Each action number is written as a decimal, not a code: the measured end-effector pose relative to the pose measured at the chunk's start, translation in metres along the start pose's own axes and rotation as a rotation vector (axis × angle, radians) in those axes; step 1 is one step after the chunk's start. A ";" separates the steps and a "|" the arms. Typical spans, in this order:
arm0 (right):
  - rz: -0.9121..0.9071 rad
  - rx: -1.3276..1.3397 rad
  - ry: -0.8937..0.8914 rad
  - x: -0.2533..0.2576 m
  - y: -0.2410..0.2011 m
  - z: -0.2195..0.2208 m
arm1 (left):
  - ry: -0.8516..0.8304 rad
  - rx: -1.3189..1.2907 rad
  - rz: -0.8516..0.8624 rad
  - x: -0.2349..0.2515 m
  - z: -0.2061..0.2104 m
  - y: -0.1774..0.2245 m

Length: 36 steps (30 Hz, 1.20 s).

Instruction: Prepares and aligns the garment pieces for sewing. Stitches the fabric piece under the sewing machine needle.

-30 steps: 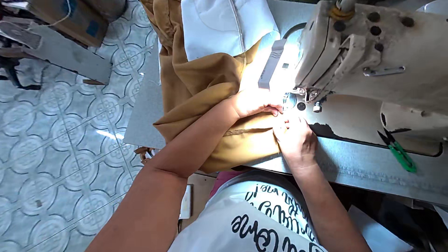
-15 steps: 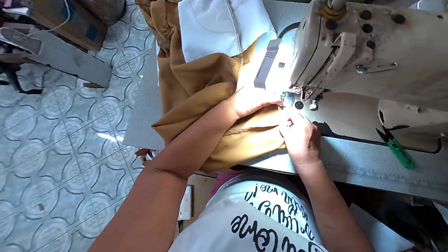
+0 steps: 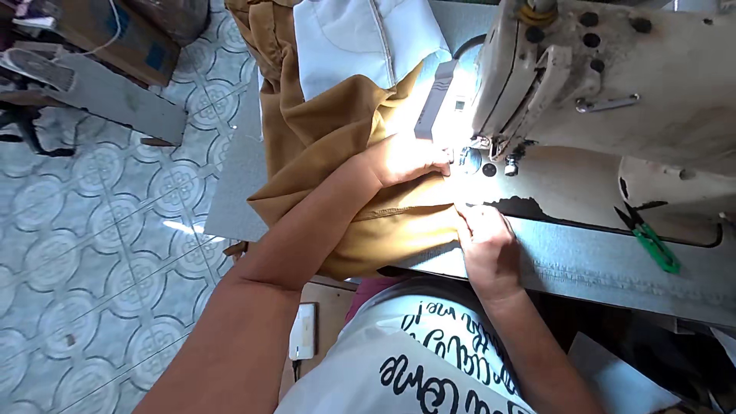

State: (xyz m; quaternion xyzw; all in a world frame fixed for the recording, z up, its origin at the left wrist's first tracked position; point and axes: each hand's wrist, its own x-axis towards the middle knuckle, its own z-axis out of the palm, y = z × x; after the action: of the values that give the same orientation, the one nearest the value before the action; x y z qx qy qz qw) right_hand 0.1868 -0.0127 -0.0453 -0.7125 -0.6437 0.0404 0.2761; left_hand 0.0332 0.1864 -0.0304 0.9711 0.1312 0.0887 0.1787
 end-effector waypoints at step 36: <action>-0.043 0.032 -0.037 -0.007 0.002 0.005 | 0.040 -0.040 -0.239 0.010 0.003 0.019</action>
State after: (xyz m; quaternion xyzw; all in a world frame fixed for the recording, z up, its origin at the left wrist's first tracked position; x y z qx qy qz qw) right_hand 0.1858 -0.0172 -0.0524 -0.6932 -0.6631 0.0581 0.2763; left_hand 0.0471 0.1713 -0.0250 0.9427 0.2480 0.0888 0.2046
